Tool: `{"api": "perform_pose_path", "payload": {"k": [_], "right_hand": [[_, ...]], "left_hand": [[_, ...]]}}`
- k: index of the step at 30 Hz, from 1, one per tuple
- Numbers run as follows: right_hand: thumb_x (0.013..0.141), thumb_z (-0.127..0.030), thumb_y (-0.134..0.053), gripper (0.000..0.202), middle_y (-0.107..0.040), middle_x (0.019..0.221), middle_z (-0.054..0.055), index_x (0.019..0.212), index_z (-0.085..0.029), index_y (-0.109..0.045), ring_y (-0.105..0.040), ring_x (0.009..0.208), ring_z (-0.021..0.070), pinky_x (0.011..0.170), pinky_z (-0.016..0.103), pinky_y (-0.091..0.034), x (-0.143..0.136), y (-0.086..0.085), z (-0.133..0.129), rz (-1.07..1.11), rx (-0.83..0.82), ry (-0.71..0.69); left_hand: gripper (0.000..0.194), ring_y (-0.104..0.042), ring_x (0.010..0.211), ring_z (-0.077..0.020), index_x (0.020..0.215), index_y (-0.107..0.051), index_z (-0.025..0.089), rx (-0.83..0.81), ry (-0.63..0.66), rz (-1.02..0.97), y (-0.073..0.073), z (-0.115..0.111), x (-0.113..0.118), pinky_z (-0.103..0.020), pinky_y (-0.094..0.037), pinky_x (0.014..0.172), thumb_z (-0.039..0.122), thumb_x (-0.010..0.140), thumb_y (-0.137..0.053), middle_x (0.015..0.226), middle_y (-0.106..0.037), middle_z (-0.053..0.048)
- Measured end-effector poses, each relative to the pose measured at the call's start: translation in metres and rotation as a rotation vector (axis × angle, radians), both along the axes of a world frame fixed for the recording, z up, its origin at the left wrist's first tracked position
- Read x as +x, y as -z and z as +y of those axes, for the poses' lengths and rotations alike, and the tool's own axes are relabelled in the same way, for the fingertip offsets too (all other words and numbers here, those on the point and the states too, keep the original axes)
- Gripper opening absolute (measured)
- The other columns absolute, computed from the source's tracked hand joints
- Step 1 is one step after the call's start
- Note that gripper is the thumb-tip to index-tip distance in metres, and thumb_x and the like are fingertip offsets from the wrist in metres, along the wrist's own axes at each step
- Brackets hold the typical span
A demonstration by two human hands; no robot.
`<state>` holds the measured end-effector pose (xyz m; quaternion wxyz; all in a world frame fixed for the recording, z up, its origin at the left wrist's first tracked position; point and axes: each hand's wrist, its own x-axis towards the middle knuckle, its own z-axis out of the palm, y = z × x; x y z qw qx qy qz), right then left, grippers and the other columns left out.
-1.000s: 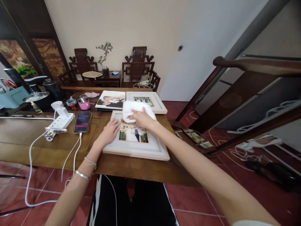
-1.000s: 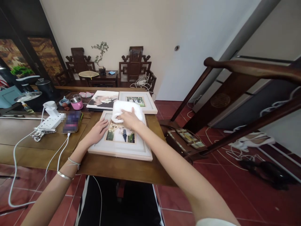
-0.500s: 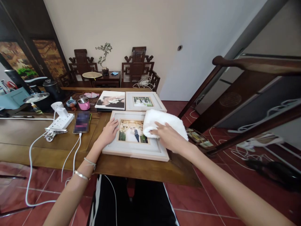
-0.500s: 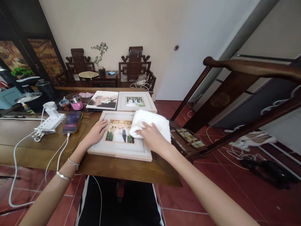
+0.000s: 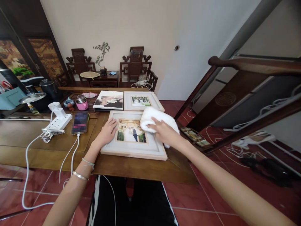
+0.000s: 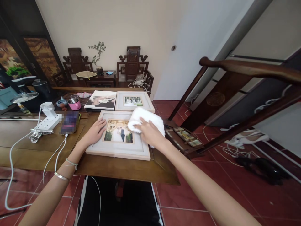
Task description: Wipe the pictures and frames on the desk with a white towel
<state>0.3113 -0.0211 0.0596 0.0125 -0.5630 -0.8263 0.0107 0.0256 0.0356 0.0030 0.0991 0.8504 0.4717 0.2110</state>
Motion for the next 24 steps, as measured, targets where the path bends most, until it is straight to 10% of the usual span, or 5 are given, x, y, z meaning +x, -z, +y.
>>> {"api": "perform_pose_path", "payload": {"k": [7, 18, 24], "right_hand": [[0.071, 0.003, -0.037, 0.059, -0.055, 0.131, 0.02, 0.125, -0.01, -0.058, -0.029, 0.138, 0.029, 0.105, 0.05, -0.031, -0.005, -0.001, 0.03, -0.079, 0.055, -0.04], [0.067, -0.003, -0.04, 0.063, -0.037, 0.148, -0.001, 0.118, -0.03, -0.065, -0.045, 0.129, 0.0256, 0.104, 0.038, -0.038, 0.004, -0.035, -0.091, 0.07, -0.358, -0.054], [0.069, -0.001, -0.037, 0.066, -0.038, 0.148, 0.01, 0.129, -0.021, -0.056, -0.031, 0.137, 0.0263, 0.11, 0.047, -0.026, -0.008, -0.014, -0.051, 0.051, -0.223, -0.076]], "left_hand": [[0.041, -0.029, 0.14, -0.027, 0.129, -0.052, 0.014, -0.028, -0.031, -0.023, 0.0, -0.001, 0.001, -0.053, -0.032, 0.11, 0.026, 0.092, -0.039, 0.144, -0.045, -0.013], [0.041, -0.03, 0.139, -0.0269, 0.128, -0.052, 0.014, -0.022, -0.037, -0.035, 0.002, -0.002, 0.003, -0.053, -0.032, 0.11, 0.024, 0.091, -0.039, 0.143, -0.045, -0.013], [0.04, -0.029, 0.14, -0.0268, 0.127, -0.053, 0.012, -0.013, -0.029, -0.01, -0.001, -0.005, 0.004, -0.052, -0.031, 0.111, 0.023, 0.092, -0.038, 0.143, -0.045, -0.014]]}}
